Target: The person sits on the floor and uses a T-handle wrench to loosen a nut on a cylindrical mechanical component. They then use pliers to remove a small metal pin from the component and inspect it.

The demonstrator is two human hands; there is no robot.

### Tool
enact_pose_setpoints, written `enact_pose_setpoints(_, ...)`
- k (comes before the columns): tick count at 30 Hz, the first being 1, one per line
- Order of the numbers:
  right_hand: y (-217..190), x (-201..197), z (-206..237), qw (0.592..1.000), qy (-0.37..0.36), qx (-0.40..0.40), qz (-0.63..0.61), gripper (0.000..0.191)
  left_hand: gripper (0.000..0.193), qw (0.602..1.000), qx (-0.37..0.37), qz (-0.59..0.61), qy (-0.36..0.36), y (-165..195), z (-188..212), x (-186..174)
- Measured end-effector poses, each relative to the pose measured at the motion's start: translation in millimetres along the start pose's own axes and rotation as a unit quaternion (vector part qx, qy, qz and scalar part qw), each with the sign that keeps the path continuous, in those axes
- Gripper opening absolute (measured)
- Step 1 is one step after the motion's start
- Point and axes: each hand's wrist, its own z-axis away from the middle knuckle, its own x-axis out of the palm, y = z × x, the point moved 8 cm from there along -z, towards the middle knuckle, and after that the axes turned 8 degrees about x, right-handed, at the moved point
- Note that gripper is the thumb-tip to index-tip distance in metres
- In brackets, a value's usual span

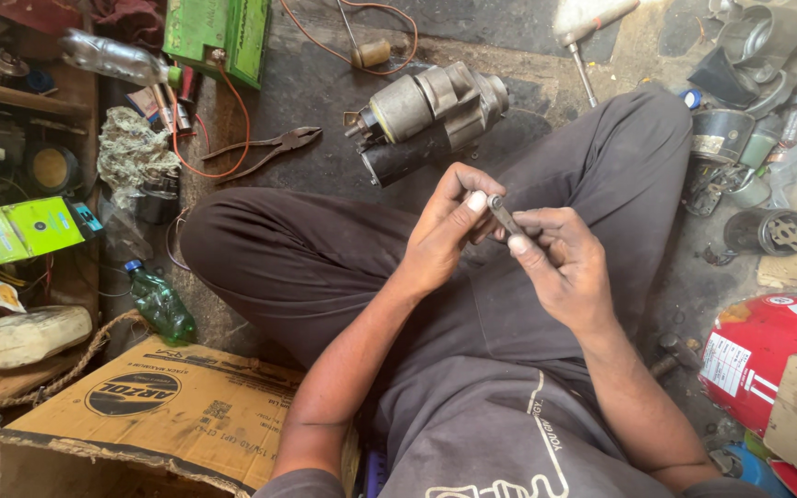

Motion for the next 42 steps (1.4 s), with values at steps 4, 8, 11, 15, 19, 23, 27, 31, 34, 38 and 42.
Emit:
enact_pose_setpoints(4, 8, -6, -1, 0.999, 0.014, 0.031, 0.007, 0.02, 0.021, 0.998, 0.016, -0.056, -0.008, 5, 0, 0)
enact_pose_setpoints(8, -1, -2, 0, 0.999, -0.016, -0.026, -0.012, 0.019, 0.02, 0.999, 0.029, -0.026, -0.015, 4, -1, -2)
enact_pose_setpoints(11, 5, -5, -2, 1.0, 0.006, 0.013, -0.008, 0.019, 0.02, 1.0, 0.009, -0.011, 0.004, -4, -1, -8)
enact_pose_setpoints(15, 8, -4, -3, 1.0, 0.01, 0.021, -0.019, 0.021, 0.017, 0.994, 0.009, 0.097, 0.049, -18, -4, -11)
enact_pose_setpoints(19, 11, 0, -6, 0.999, 0.013, 0.032, -0.027, 0.021, 0.019, 0.987, 0.004, 0.143, 0.074, -21, -4, -10)
enact_pose_setpoints(23, 19, 8, -4, 0.996, 0.019, 0.067, -0.051, 0.021, 0.019, 0.975, -0.014, 0.211, 0.063, -21, -3, 1)
enact_pose_setpoints(27, 27, 19, -3, 0.99, 0.029, 0.081, -0.109, 0.024, 0.021, 0.97, -0.035, 0.221, 0.094, -24, -1, 7)
enact_pose_setpoints(31, 29, 23, -5, 0.99, 0.017, 0.084, -0.111, 0.023, 0.021, 0.973, -0.043, 0.199, 0.107, -21, 1, 6)
enact_pose_setpoints(34, 29, 23, -6, 0.99, 0.009, 0.09, -0.11, 0.022, 0.022, 0.978, -0.038, 0.178, 0.104, -18, 0, 6)
enact_pose_setpoints(38, 27, 25, -7, 0.985, -0.005, 0.09, -0.144, 0.023, 0.023, 0.981, -0.027, 0.169, 0.086, -15, 0, 6)
enact_pose_setpoints(42, 30, 25, -7, 0.983, -0.011, 0.11, -0.15, 0.022, 0.023, 0.981, -0.021, 0.168, 0.091, -17, 1, 2)
